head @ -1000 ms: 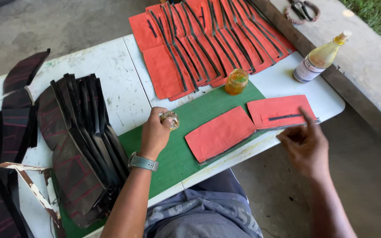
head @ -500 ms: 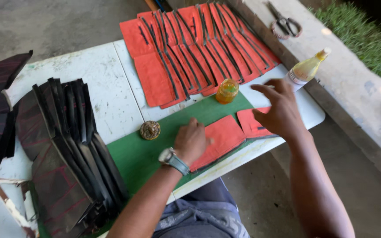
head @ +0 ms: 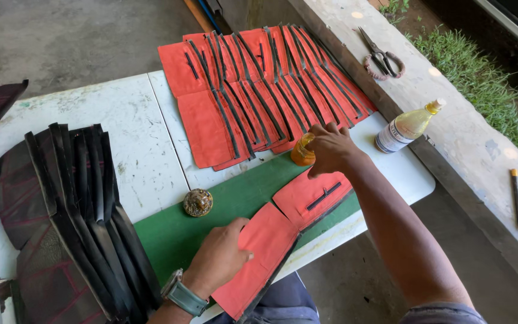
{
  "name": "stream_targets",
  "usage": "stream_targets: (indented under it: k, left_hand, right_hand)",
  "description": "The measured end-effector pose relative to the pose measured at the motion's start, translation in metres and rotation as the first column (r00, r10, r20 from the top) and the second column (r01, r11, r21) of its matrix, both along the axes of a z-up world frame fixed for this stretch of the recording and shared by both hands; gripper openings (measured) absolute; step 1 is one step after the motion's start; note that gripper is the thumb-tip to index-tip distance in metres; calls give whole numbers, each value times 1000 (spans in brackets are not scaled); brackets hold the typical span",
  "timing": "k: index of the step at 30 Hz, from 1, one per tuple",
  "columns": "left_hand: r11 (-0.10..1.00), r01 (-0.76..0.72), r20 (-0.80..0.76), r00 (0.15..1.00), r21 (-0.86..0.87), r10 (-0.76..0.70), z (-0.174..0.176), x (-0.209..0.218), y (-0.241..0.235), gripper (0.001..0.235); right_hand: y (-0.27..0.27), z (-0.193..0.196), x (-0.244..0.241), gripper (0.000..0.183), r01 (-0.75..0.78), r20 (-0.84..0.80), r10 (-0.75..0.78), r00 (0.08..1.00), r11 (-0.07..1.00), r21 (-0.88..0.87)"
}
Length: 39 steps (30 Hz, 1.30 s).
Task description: The person repeatedly picks up red fabric pouches with black zipper inserts, aligns them on a green cutting mat, and presses the edges to secure the zipper. The person handles the pouches one at a time, stacking completed units on the table.
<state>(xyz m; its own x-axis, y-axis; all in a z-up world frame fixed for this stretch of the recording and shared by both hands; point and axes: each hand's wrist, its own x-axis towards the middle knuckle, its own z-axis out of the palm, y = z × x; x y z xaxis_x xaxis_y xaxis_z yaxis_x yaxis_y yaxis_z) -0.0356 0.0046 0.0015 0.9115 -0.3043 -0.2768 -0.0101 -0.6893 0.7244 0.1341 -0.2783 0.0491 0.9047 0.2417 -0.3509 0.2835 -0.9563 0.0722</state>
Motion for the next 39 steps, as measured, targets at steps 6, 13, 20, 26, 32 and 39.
stream_targets:
  k: [6,13,20,26,32,39]
  left_hand:
    - [995,38,3,999,-95,-38,6,7,3,64]
    - [989,115,189,977,-97,-95,-3,16,14,67]
    - [996,88,7,996,-8,-88,1,14,23,69]
    - [997,75,-45,996,17,-75,4,14,22,76]
    - [997,55,-82,995,50,-51,0,16,21,76]
    - [996,82,-19,996,29,-82,-1,14,22,76]
  right_hand:
    - [-23,31,-26,68,-9,175,-47,984,953,304]
    - [-84,54,-119,64,-127,107,72,992,407,905]
    - [-121,-49,-185,118,572,-558,-148,816,71,817]
    - [-120,-73,-176,112,614,-600,-171,781,45,788]
    - [-111,-63,-176,112,652,-564,-343,751,247,717]
    - [-65,-45,-193,112,612,-453,-412,791,545,573]
